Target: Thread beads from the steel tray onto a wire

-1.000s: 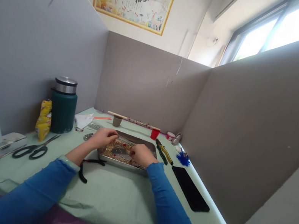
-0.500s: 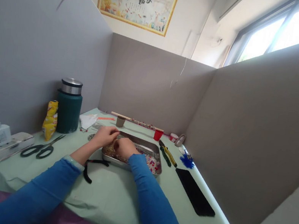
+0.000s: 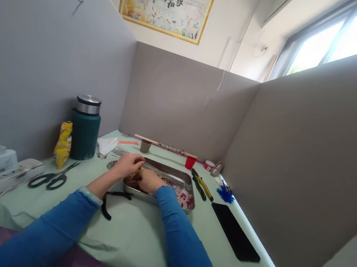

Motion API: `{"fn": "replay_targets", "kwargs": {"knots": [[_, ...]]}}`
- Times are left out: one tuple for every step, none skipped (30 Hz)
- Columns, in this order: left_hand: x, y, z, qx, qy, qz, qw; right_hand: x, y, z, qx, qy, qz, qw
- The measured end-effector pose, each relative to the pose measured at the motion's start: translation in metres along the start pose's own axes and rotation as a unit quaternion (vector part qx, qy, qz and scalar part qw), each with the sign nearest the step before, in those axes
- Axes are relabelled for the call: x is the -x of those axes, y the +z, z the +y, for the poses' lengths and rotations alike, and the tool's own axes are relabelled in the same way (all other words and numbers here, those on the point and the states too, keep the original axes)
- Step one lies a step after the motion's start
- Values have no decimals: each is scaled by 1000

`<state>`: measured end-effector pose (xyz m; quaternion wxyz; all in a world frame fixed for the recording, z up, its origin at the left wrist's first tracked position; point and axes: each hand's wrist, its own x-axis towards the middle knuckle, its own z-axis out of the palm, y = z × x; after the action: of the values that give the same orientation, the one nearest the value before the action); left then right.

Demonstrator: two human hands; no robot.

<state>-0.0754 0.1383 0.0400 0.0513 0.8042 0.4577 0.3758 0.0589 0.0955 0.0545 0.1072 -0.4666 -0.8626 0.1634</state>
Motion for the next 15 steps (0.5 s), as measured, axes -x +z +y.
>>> {"fn": "replay_targets", "kwargs": {"knots": [[0, 0, 0, 0, 4, -1, 1000, 0, -1, 4, 0, 21, 14, 1000], [0, 0, 0, 0, 8, -1, 1000, 2, -2, 9, -5, 41, 18, 999], [0, 0, -1, 0, 9, -2, 1000, 5, -5, 15, -23, 59, 8, 998], [0, -1, -1, 1, 9, -4, 1000, 10, -8, 21, -49, 74, -16, 996], [0, -1, 0, 2, 8, -7, 1000, 16, -11, 27, -70, 86, -44, 993], [0, -1, 0, 3, 7, -13, 1000, 22, -14, 32, -79, 101, -65, 990], [1, -1, 1, 4, 8, -19, 1000, 28, -18, 36, -76, 118, -69, 988], [2, -2, 2, 4, 11, -26, 1000, 34, -21, 39, -65, 135, -57, 987], [3, -2, 4, 5, 20, -35, 999, 39, -23, 41, -58, 149, -39, 986], [4, -2, 6, 8, 32, -45, 998, 42, -25, 42, -60, 153, -27, 986], [6, -3, 8, 10, 45, -58, 997, 45, -25, 42, -72, 147, -30, 986], [7, -3, 10, 14, 58, -79, 995, 46, -25, 41, -84, 133, -50, 986], [9, -3, 13, 18, 68, -108, 992, 46, -23, 40, -90, 120, -73, 986], [10, -3, 15, 22, 75, -146, 986, 45, -22, 40, -85, 111, -87, 986], [11, -3, 17, 23, 76, -187, 979, 44, -20, 39, -73, 108, -84, 988]]}}
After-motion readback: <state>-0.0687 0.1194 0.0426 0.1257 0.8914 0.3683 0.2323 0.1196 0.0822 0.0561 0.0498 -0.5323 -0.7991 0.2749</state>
